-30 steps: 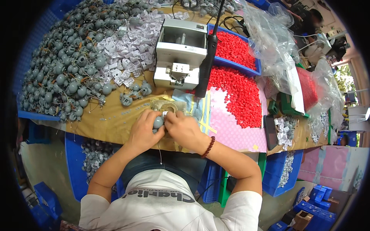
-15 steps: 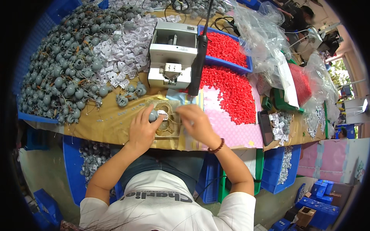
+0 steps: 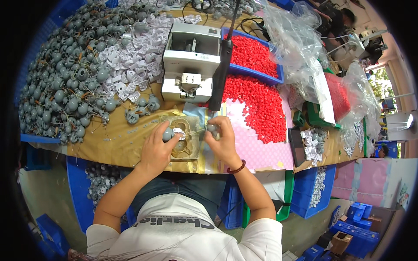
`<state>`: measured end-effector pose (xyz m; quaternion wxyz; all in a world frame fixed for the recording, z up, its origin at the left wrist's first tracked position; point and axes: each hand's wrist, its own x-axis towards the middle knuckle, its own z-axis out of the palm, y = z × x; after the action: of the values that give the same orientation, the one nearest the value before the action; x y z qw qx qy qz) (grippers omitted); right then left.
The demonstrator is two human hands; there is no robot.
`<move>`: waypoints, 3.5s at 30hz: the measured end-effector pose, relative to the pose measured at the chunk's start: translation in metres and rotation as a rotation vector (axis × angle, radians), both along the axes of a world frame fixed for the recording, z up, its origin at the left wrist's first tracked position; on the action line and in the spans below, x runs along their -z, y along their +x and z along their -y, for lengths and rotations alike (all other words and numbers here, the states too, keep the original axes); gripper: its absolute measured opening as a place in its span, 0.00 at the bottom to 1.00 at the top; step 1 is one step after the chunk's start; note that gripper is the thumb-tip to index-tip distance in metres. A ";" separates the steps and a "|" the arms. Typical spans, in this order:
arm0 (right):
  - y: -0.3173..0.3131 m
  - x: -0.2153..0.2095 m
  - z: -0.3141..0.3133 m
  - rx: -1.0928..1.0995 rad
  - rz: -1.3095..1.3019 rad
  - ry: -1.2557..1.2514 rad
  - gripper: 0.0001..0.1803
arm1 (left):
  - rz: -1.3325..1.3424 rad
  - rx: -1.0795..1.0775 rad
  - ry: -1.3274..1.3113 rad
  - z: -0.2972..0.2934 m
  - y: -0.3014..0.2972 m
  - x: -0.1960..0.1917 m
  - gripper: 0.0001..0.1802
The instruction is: Assembling small grey bulbous components by placing them in a fixture and using an electric screwdriver.
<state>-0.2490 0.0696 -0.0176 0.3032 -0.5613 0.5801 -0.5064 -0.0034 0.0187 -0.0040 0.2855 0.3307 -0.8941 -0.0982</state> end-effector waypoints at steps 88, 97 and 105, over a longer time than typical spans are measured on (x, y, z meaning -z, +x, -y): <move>0.064 -0.098 0.062 -0.151 0.184 -0.263 0.36 | -0.106 0.022 0.273 0.027 -0.020 -0.009 0.21; 0.064 -0.071 0.053 -0.236 0.108 -0.370 0.30 | -0.158 0.058 0.289 0.029 -0.021 -0.009 0.19; 0.066 -0.080 0.051 -0.195 0.149 -0.276 0.20 | -0.190 0.060 0.315 0.030 -0.020 -0.006 0.19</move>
<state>-0.1833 0.0182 0.0623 0.3133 -0.6121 0.4239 -0.5895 -0.0236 -0.0111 0.0016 0.3101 0.3337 -0.8462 -0.2763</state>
